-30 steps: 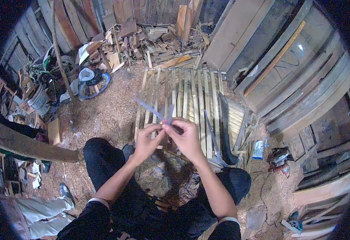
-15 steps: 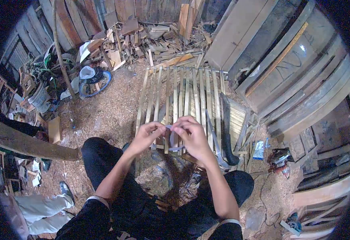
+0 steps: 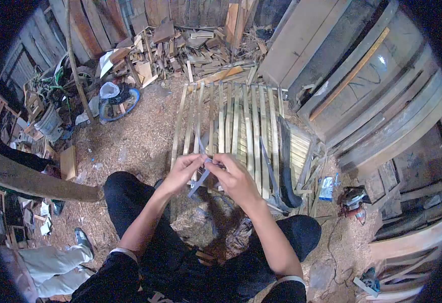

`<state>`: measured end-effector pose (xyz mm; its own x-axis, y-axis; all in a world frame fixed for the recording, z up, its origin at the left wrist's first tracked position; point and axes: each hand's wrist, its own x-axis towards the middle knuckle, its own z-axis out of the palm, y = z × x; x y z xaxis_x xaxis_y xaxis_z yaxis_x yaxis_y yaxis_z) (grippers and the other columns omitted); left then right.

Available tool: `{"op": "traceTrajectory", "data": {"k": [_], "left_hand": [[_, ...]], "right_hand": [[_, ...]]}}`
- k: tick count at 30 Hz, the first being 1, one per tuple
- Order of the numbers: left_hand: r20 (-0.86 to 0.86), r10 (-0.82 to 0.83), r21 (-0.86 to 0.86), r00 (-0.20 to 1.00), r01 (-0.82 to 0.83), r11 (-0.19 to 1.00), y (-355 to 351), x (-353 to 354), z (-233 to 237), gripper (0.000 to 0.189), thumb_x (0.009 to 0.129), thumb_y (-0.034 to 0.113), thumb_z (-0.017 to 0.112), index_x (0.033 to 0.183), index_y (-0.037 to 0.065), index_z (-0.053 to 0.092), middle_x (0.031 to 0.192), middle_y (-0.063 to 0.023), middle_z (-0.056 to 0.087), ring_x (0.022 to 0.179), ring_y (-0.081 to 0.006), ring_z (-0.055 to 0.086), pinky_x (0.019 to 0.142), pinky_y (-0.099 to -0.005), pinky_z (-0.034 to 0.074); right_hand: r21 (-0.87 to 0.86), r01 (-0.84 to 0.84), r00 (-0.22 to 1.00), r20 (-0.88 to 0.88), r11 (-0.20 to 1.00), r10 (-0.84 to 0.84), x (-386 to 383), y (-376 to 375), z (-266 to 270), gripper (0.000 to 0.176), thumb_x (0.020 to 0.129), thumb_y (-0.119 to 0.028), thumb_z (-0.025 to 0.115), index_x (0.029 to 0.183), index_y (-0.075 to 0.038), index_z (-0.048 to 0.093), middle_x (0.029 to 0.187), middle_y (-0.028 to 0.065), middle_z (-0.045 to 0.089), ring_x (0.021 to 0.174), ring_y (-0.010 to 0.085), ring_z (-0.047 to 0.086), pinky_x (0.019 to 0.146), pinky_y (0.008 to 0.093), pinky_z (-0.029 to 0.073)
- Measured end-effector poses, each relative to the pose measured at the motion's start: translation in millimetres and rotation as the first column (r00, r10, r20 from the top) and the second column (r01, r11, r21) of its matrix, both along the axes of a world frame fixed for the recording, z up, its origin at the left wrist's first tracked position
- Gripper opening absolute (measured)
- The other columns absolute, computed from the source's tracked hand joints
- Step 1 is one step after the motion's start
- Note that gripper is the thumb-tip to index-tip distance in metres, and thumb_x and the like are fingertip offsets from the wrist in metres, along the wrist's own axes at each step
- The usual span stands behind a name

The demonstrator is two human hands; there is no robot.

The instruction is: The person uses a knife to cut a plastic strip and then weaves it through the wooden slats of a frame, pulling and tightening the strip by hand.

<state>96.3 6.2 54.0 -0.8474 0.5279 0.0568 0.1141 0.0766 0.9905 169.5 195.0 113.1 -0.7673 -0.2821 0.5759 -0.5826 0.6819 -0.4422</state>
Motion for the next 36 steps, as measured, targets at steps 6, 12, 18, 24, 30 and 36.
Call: {"op": "traceTrajectory", "data": {"k": [6, 12, 18, 24, 30, 36], "left_hand": [[0.392, 0.002, 0.388, 0.920, -0.167, 0.907, -5, 2, 29, 0.024, 0.107, 0.023, 0.050, 0.111, 0.002, 0.062, 0.100, -0.0091, 0.074, 0.108, -0.0195, 0.066, 0.107, -0.0377, 0.042], [0.600, 0.023, 0.533, 0.800, -0.421, 0.734, -32, -15, 9, 0.015, 0.108, 0.024, 0.049, 0.105, 0.010, 0.055, 0.076, -0.0009, 0.057, 0.088, -0.0224, 0.066, 0.090, -0.0407, 0.050], [0.110, 0.484, 0.072, 0.868, -0.493, 0.867, -64, -26, -5, 0.026, 0.106, 0.023, 0.055, 0.112, 0.000, 0.066, 0.088, -0.0023, 0.065, 0.076, -0.0072, 0.055, 0.070, -0.0272, 0.047], [-0.125, 0.413, -0.277, 0.902, -0.432, 0.858, -68, -36, -28, 0.035, 0.103, 0.028, 0.060, 0.109, -0.005, 0.067, 0.077, -0.0095, 0.063, 0.078, -0.0121, 0.062, 0.088, -0.0365, 0.047], [-0.606, 0.462, -0.264, 0.648, -0.711, 0.652, -40, -11, -18, 0.066, 0.090, 0.026, 0.071, 0.147, 0.007, 0.045, 0.134, -0.0209, 0.054, 0.123, -0.0301, 0.055, 0.110, -0.0540, 0.020], [-0.696, -0.120, -0.473, 0.708, -0.326, 0.818, -23, 33, -8, 0.078, 0.081, 0.025, 0.072, 0.151, 0.012, 0.040, 0.147, -0.0162, 0.048, 0.134, -0.0282, 0.047, 0.114, -0.0593, 0.015]], "right_hand": [[-0.280, 0.011, 0.978, 0.202, 0.960, 0.047, 13, -7, 1, 0.023, 0.085, 0.006, 0.067, 0.107, 0.002, 0.072, 0.114, 0.0120, 0.063, 0.107, 0.0270, 0.063, 0.090, 0.0363, 0.053], [-0.392, 0.139, 0.837, 0.537, 0.910, 0.104, 33, 16, -27, 0.034, 0.100, -0.028, 0.056, 0.078, -0.004, 0.066, 0.117, 0.0088, 0.067, 0.122, 0.0247, 0.049, 0.110, 0.0435, 0.028], [-0.615, 0.235, 0.791, 0.571, 0.752, 0.220, 56, 35, -51, 0.025, 0.095, -0.016, 0.054, 0.076, -0.001, 0.059, 0.101, 0.0109, 0.068, 0.100, 0.0269, 0.056, 0.099, 0.0417, 0.038], [-0.342, 0.407, 0.699, 0.713, 0.847, -0.048, 75, 50, -68, 0.008, 0.085, -0.009, 0.066, 0.082, -0.004, 0.059, 0.071, 0.0061, 0.057, 0.067, 0.0156, 0.053, 0.074, 0.0389, 0.039], [0.164, 0.173, 0.916, 0.337, 0.971, -0.220, 72, 23, -61, 0.036, 0.085, -0.031, 0.077, 0.113, -0.012, 0.065, 0.084, 0.0070, 0.071, 0.079, 0.0187, 0.056, 0.083, 0.0380, 0.034], [0.495, 0.196, 0.938, 0.159, 0.847, -0.310, 63, 6, -58, 0.038, 0.085, -0.029, 0.073, 0.120, -0.015, 0.066, 0.081, 0.0049, 0.067, 0.088, 0.0209, 0.057, 0.085, 0.0424, 0.036]]}}
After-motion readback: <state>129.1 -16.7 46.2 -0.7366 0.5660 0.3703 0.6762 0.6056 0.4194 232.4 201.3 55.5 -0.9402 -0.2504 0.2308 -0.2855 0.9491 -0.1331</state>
